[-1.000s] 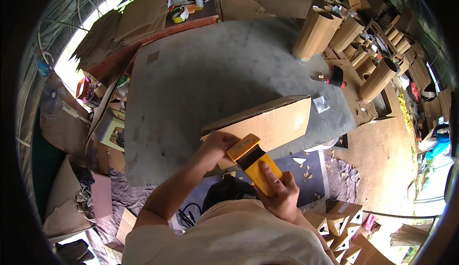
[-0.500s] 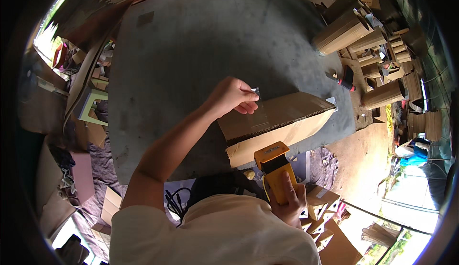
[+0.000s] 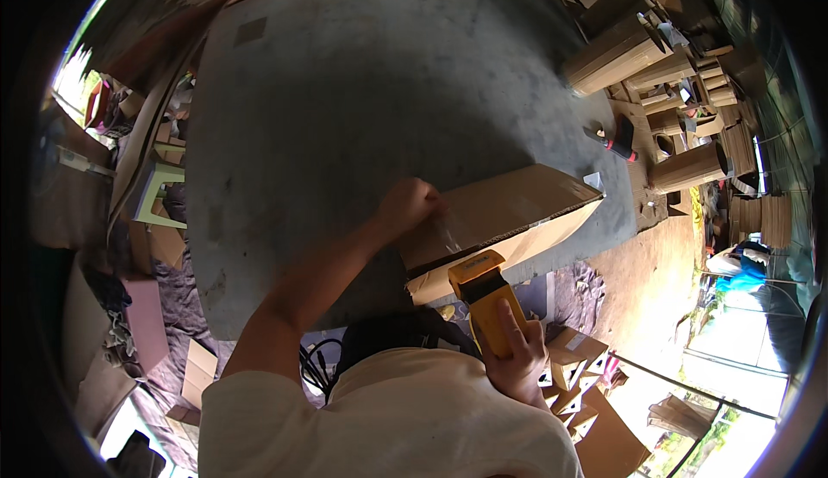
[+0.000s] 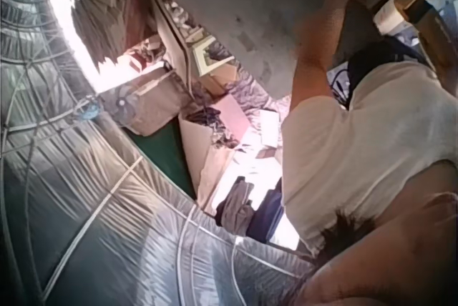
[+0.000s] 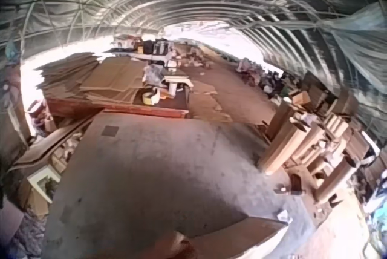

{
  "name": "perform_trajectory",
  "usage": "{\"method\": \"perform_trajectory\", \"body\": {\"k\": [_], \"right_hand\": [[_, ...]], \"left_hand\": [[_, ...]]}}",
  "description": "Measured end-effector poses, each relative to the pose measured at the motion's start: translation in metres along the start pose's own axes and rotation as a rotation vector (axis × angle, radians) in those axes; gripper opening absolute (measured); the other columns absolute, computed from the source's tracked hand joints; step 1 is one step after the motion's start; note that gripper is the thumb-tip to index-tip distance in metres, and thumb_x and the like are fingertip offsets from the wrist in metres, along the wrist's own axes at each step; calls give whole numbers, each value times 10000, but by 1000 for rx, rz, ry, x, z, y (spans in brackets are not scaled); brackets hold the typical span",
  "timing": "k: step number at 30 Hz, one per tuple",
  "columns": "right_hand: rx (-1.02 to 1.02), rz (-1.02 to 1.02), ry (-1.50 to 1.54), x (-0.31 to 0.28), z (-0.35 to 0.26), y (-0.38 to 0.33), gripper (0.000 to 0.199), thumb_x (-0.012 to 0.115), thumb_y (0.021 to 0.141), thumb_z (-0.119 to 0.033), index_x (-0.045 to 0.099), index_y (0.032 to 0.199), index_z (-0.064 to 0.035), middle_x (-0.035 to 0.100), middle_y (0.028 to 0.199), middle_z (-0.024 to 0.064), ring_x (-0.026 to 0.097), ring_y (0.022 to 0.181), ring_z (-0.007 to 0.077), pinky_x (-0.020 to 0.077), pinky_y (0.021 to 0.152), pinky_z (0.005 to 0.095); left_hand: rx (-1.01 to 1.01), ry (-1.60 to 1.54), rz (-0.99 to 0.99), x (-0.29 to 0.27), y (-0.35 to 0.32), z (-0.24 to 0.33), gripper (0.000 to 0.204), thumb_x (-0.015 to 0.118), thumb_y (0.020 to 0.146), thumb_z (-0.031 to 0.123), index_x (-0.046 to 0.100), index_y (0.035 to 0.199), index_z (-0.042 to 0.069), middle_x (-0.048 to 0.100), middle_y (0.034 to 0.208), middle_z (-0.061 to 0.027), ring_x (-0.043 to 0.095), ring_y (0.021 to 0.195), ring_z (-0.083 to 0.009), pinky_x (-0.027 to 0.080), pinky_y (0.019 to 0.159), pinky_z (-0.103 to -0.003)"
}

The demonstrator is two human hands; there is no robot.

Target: The person assembles triangular cardboard boxes by folding flat pieces and securing them with a tape dispenser. They place each completed box into a growing stack on the floor. The person also applies a small white label to one of the boxes before stacking it.

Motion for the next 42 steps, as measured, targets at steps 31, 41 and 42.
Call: {"method": "perform_trajectory", "body": {"k": [31, 41, 42], "right_hand": [[-168, 25, -21, 26, 51, -43, 733, 668, 563, -141, 457, 1257, -251, 408, 727, 92, 503, 540, 223, 476, 476, 318], [-87, -109, 24, 54, 99, -87, 714, 689, 603, -206, 433, 1266, -264, 445, 798, 137, 549, 643, 264, 494, 543, 344], [-69, -146, 6, 55, 101, -89, 704, 685, 614, -205, 429, 1267, -264, 451, 807, 144, 552, 648, 268, 495, 546, 348]], "left_hand": [[46, 173, -569, 30, -76, 66, 686, 580, 801, 148, 196, 1353, 9, 391, 1304, -137, 416, 1146, -167, 356, 921, -285], [-226, 469, -173, 66, -58, 80, 494, 644, 734, 363, 534, 1137, 99, 615, 1031, -108, 587, 939, -208, 437, 812, -310], [-232, 495, -169, 65, -59, 84, 516, 682, 700, 336, 537, 1135, 101, 616, 1029, -107, 590, 934, -206, 440, 808, -313]]}}
Point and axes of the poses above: each hand's wrist, its own y-axis towards the middle knuckle, its own x-axis out of the palm, z = x × y, the point moved 3 cm from there along y, towards the middle knuckle
